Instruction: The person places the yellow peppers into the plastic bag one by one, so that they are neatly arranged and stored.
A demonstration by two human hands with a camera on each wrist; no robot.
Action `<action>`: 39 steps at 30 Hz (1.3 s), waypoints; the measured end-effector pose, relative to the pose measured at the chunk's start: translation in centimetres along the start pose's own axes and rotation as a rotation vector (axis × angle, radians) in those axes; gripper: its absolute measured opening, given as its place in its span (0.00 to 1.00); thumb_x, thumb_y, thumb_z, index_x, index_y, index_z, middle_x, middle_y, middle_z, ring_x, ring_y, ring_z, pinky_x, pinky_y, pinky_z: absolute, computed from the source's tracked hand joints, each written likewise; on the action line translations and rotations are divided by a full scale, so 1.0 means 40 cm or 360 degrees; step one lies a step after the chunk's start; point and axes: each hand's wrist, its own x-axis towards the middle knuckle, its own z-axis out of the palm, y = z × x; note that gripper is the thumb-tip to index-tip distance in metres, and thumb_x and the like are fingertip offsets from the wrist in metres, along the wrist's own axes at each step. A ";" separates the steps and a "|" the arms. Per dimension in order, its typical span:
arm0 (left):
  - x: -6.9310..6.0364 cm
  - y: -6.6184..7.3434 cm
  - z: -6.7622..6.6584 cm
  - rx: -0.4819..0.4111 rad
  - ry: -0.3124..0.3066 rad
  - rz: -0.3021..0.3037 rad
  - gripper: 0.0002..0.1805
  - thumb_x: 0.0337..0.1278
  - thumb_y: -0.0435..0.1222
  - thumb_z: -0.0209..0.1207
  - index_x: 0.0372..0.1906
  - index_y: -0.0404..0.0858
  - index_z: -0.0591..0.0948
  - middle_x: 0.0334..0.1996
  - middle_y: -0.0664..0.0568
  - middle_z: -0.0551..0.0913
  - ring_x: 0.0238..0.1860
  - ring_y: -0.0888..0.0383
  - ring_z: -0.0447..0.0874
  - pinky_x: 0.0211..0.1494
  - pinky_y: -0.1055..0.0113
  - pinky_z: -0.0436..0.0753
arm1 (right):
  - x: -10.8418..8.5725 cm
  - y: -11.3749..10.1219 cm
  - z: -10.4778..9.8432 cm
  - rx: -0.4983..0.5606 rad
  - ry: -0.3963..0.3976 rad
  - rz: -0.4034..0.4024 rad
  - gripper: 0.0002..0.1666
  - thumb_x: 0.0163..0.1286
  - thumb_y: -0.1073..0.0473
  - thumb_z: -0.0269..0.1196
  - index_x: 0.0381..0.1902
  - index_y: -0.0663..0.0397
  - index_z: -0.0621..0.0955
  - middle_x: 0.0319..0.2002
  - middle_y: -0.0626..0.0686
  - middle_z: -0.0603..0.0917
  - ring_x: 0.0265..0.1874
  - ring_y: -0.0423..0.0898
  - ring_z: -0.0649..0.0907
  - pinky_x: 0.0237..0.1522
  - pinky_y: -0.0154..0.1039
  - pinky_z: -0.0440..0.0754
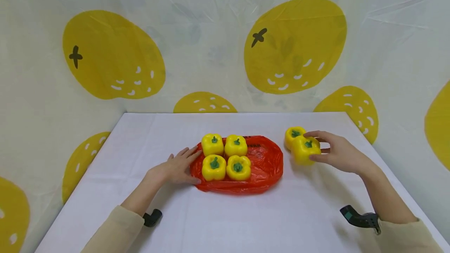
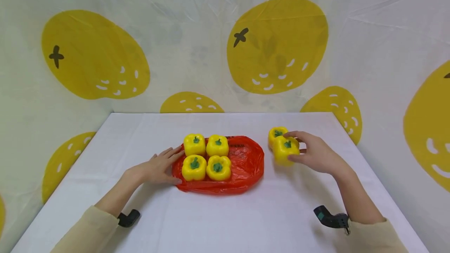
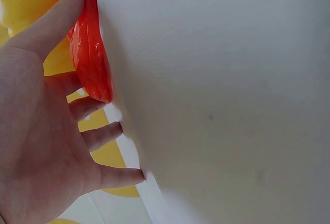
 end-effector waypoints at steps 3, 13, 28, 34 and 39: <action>0.001 -0.001 0.000 0.0006 -0.0001 -0.0004 0.56 0.55 0.58 0.70 0.83 0.47 0.54 0.83 0.47 0.49 0.80 0.39 0.43 0.72 0.25 0.46 | 0.007 -0.017 -0.006 -0.0011 0.0007 -0.0018 0.34 0.66 0.60 0.73 0.67 0.61 0.75 0.65 0.65 0.75 0.61 0.67 0.74 0.54 0.63 0.80; -0.003 0.000 -0.003 -0.0005 0.0009 0.0012 0.56 0.55 0.57 0.70 0.83 0.46 0.55 0.82 0.46 0.49 0.80 0.37 0.43 0.71 0.24 0.46 | 0.035 -0.074 -0.002 0.0037 0.0008 -0.0070 0.33 0.67 0.61 0.72 0.67 0.61 0.75 0.64 0.62 0.77 0.61 0.65 0.74 0.54 0.62 0.82; 0.000 0.001 0.000 0.0002 0.0016 -0.0002 0.56 0.55 0.58 0.70 0.83 0.47 0.55 0.83 0.47 0.49 0.80 0.38 0.43 0.71 0.24 0.47 | 0.101 -0.121 0.055 0.0039 0.0018 -0.0077 0.35 0.65 0.61 0.72 0.68 0.56 0.75 0.65 0.60 0.77 0.63 0.63 0.74 0.53 0.60 0.83; 0.001 0.001 -0.001 -0.0007 0.0020 -0.0001 0.56 0.55 0.58 0.70 0.83 0.47 0.55 0.82 0.47 0.49 0.80 0.38 0.43 0.71 0.24 0.47 | 0.134 -0.133 0.093 0.0074 -0.0011 -0.0122 0.34 0.65 0.60 0.73 0.68 0.56 0.75 0.65 0.59 0.78 0.63 0.63 0.74 0.54 0.61 0.82; 0.001 0.002 -0.001 -0.0016 0.0021 0.0003 0.56 0.54 0.58 0.70 0.83 0.47 0.56 0.82 0.47 0.50 0.80 0.38 0.43 0.71 0.24 0.47 | 0.154 -0.136 0.129 0.0098 -0.0034 -0.0153 0.34 0.65 0.60 0.73 0.67 0.58 0.75 0.63 0.59 0.79 0.61 0.62 0.76 0.54 0.61 0.83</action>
